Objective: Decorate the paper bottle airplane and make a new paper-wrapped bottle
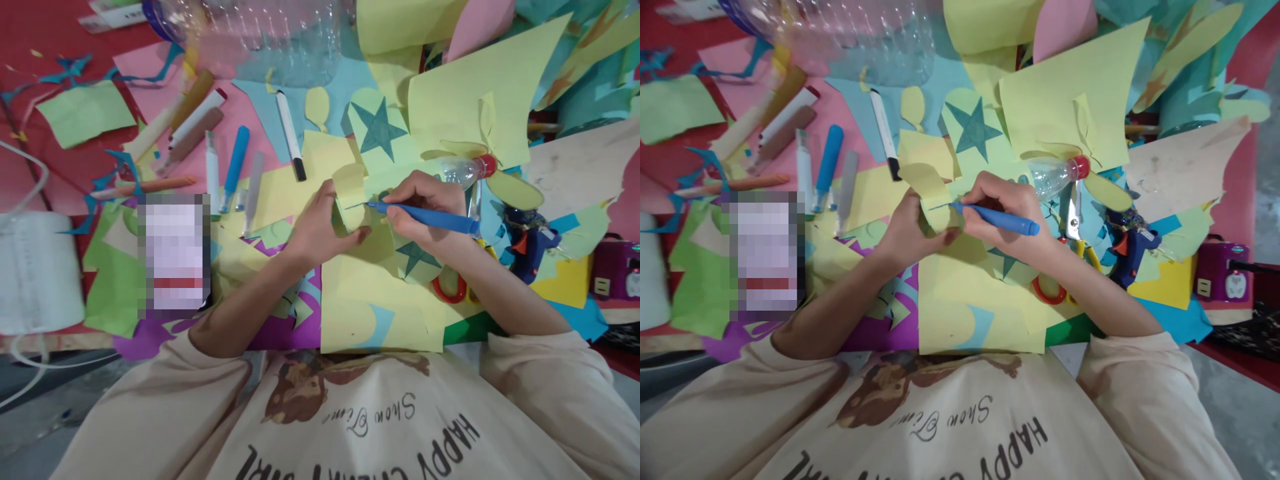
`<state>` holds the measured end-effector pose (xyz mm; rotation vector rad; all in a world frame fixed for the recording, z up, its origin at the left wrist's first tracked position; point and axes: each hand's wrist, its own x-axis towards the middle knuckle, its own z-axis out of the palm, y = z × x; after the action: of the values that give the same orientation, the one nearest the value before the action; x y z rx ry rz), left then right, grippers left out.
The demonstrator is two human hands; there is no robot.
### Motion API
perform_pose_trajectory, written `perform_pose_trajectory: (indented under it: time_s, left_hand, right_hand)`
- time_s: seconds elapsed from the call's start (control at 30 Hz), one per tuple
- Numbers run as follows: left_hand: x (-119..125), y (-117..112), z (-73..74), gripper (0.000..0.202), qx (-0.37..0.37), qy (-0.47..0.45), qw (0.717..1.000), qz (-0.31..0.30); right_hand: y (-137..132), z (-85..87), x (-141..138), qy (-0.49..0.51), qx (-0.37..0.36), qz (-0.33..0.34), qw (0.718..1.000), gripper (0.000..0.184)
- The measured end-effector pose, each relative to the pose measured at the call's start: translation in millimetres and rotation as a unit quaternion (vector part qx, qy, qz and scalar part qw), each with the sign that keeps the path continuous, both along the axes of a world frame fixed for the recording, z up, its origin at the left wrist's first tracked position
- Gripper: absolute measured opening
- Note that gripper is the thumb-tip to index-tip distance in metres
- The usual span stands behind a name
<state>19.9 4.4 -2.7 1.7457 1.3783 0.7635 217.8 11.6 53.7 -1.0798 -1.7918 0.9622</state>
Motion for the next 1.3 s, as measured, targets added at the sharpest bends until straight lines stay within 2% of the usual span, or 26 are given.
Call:
perform_pose_trajectory:
  time_s: [0.3,0.5,0.67,0.93,1.07,1.3]
  left_hand:
    - [0,1,2.7,0.062,-0.001,0.005,1.000,-0.005]
    - [0,0,3.3,0.064,-0.001,0.003,1.000,-0.011]
    - [0,0,0.8,0.064,-0.001,0.003,1.000,-0.007]
    - [1,1,5.0,0.068,-0.020,0.013,1.000,-0.009]
    - [1,1,4.9,0.069,-0.021,0.017,1.000,-0.009]
    - [0,0,3.6,0.068,-0.012,0.008,1.000,-0.012]
  right_hand:
    - [-2,2.1,3,-0.010,0.007,-0.017,1.000,0.014]
    - [-7,-0.7,-1,0.004,0.056,-0.033,0.998,0.010]
    - [-8,0.3,-5,-0.010,0.067,-0.043,0.997,0.010]
    - [-5,-5.9,-2,-0.004,0.103,-0.012,0.995,0.013]
    - [-5,-7.9,-4,0.002,0.152,-0.010,0.988,0.014]
    - [-7,-12.6,-4,-0.036,0.183,0.002,0.983,0.016]
